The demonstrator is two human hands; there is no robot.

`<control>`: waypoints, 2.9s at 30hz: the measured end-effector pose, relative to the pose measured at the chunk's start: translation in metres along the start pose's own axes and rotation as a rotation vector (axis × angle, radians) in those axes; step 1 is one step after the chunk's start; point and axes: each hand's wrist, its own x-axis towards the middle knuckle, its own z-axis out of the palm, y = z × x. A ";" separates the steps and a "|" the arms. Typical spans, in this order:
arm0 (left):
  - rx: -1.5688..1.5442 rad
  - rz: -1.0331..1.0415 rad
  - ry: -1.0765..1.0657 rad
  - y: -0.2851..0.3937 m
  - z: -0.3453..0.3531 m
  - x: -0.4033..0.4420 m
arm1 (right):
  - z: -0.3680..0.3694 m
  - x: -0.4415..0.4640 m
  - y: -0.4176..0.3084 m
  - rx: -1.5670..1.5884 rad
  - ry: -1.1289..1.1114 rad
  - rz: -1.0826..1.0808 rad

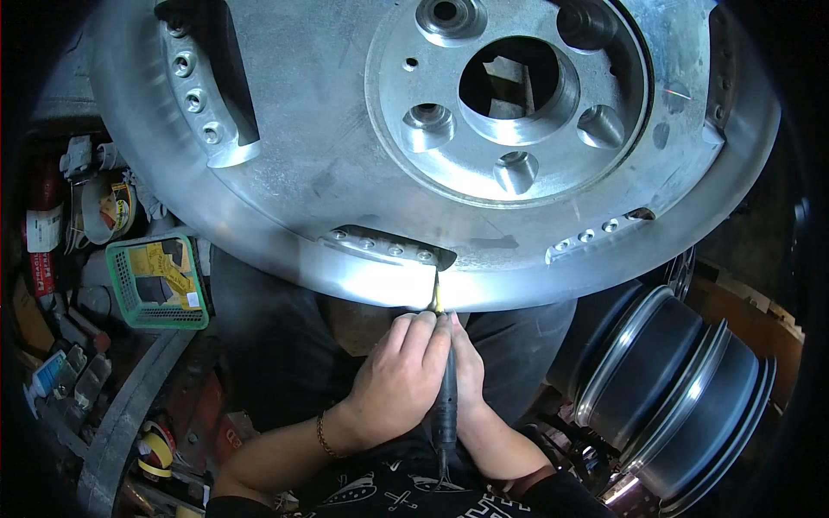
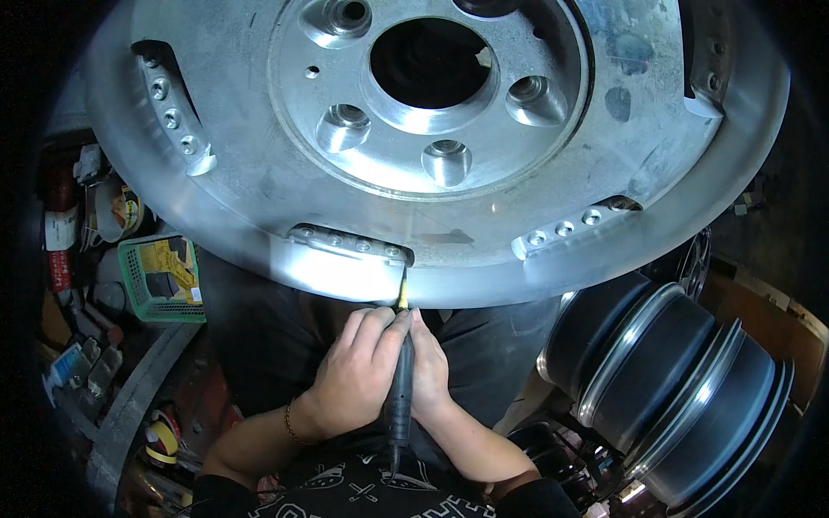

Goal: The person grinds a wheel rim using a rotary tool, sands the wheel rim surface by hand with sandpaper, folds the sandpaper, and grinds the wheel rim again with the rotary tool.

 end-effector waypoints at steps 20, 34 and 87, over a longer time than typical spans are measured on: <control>0.005 -0.012 -0.007 -0.002 -0.001 -0.003 | 0.006 0.002 0.001 0.025 -0.001 0.041; -0.037 -0.034 0.000 -0.004 -0.003 -0.003 | 0.015 0.002 -0.003 -0.012 0.004 0.050; 0.056 0.007 0.017 -0.002 -0.003 -0.006 | 0.015 -0.002 -0.001 -0.007 0.039 0.019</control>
